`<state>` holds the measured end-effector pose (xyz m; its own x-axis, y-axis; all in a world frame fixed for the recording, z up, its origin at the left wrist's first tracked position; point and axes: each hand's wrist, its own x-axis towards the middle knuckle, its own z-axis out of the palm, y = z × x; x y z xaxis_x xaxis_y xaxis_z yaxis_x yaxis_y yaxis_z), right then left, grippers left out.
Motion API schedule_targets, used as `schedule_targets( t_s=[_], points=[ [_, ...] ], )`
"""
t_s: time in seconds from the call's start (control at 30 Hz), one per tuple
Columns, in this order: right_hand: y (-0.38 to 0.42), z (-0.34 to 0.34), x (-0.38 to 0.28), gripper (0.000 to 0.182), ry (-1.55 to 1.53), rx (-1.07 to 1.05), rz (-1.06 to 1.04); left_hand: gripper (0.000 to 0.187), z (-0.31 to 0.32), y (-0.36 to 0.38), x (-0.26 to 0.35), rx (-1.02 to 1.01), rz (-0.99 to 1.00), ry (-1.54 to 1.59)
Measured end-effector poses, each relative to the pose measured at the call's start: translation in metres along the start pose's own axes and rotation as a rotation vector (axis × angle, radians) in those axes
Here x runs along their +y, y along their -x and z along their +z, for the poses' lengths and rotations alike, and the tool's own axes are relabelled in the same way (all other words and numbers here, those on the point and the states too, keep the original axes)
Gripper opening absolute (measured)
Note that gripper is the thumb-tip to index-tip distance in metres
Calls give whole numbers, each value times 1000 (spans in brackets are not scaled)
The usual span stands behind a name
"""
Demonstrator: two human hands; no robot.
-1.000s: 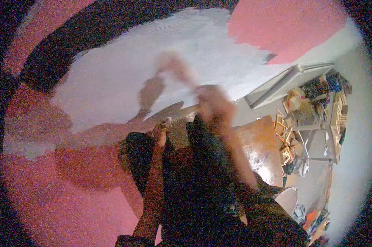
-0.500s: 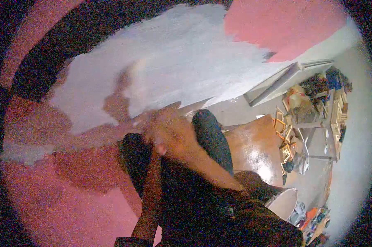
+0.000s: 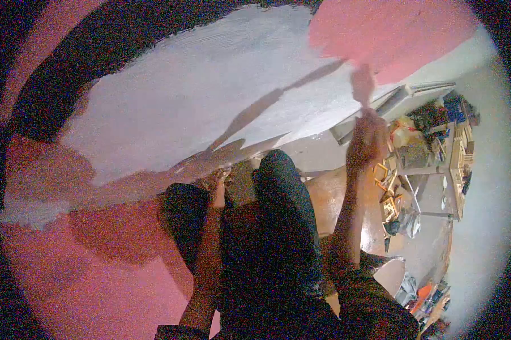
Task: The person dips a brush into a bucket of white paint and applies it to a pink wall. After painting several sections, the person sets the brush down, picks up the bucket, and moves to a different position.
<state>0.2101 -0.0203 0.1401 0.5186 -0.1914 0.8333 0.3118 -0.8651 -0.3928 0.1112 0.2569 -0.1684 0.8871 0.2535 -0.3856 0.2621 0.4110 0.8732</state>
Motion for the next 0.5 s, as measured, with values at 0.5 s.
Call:
schedule_targets(
  t_s=[0.5],
  points=[
    [132,39,-267,36,-927,-410,-620,34,-7,15,12,60,-33,169]
  ],
)
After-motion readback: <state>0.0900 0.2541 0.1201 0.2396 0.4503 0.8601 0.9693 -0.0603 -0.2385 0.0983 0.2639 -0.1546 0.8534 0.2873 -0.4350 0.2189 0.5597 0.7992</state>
